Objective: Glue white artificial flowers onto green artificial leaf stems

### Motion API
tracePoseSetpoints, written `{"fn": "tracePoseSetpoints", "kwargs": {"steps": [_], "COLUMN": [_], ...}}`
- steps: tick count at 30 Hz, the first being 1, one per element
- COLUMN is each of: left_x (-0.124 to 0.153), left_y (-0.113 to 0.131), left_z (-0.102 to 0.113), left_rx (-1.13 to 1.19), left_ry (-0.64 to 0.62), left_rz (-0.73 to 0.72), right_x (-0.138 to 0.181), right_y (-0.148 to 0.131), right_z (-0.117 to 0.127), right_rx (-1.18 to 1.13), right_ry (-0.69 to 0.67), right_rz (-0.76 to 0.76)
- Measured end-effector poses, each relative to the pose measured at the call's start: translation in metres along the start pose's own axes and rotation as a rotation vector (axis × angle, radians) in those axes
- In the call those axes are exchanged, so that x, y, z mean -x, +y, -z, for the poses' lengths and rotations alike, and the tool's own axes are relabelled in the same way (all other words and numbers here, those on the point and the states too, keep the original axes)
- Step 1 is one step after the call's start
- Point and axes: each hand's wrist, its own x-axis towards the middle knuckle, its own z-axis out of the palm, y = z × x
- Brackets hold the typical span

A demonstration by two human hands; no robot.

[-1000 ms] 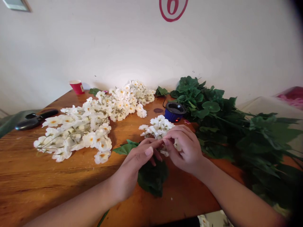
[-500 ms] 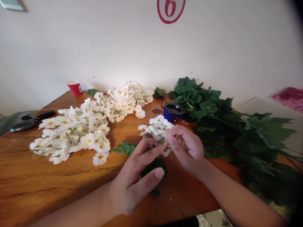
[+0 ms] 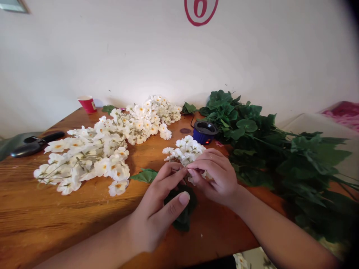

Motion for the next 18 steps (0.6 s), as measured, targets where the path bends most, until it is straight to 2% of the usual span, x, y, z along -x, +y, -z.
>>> {"fn": "tracePoseSetpoints", "kwargs": {"steps": [5, 8, 13, 18], "left_x": [-0.001, -0.002, -0.002, 0.000], "left_y": [-0.002, -0.002, -0.001, -0.003], "left_z": [-0.001, -0.001, -0.002, -0.005], "left_rx": [0.021, 0.018, 0.039, 0.110], "left_ry": [0.031, 0.062, 0.100, 0.169], "left_rz": [0.019, 0.040, 0.043, 0.132], "right_x": [0.002, 0.002, 0.003, 0.006], "right_y": [0.003, 0.003, 0.000, -0.004], "right_z": [0.002, 0.001, -0.005, -0.009], "right_rx": [0.114, 0.132, 0.012, -0.109], "right_ry": [-0.070, -0.089, -0.113, -0.143], "right_rz": [0.088, 0.069, -0.130, -0.330]}}
